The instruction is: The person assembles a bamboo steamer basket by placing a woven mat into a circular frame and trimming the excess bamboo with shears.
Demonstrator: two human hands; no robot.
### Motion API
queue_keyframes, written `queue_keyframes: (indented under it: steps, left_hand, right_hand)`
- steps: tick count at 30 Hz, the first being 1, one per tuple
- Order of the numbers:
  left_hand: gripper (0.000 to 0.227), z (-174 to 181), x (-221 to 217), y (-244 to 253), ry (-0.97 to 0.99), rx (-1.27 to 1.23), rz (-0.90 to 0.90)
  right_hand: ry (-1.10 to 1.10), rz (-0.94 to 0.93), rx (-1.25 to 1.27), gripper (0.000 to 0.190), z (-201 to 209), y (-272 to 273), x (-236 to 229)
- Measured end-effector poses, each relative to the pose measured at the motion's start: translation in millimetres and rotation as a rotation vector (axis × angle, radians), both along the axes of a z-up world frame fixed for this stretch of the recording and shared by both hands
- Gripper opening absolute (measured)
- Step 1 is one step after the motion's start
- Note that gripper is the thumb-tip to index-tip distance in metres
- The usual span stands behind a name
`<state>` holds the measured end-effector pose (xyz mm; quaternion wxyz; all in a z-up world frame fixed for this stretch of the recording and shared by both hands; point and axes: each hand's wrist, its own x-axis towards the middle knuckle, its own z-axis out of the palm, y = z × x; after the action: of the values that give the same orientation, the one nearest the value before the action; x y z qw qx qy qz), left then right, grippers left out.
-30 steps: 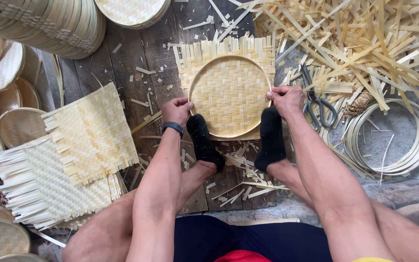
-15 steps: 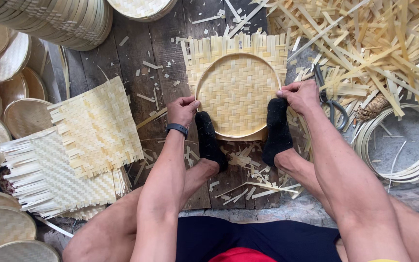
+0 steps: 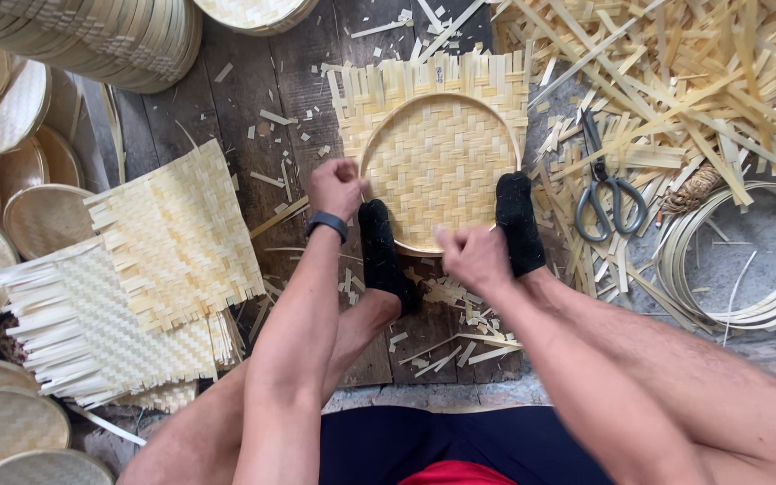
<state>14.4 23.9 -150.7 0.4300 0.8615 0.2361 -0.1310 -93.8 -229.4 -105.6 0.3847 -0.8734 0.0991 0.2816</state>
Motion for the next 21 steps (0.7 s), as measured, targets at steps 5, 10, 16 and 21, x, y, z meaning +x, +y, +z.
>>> queue_keyframes:
  steps: [5, 10, 16, 21]
  left_hand:
    - [0.035, 17, 47, -62, -0.386, 0.269, -0.434]
    - [0.042, 1, 76, -89, -0.540, 0.275, -0.657]
    - [0.034, -26, 83, -92, -0.444, 0.158, -0.564]
    - [0.030, -18, 86, -92, -0.482, 0.196, -0.546]
  right_hand:
    - [0.390, -1.076, 0.871, 0.035, -26, 39, -49]
    - [0.201, -1.330, 1.075, 0.050, -62, 51, -66]
    - [0.153, -1.209, 1.109, 0.046, -62, 44, -64]
    - [0.352, -1.087, 0.779, 0.051, -31, 42, -55]
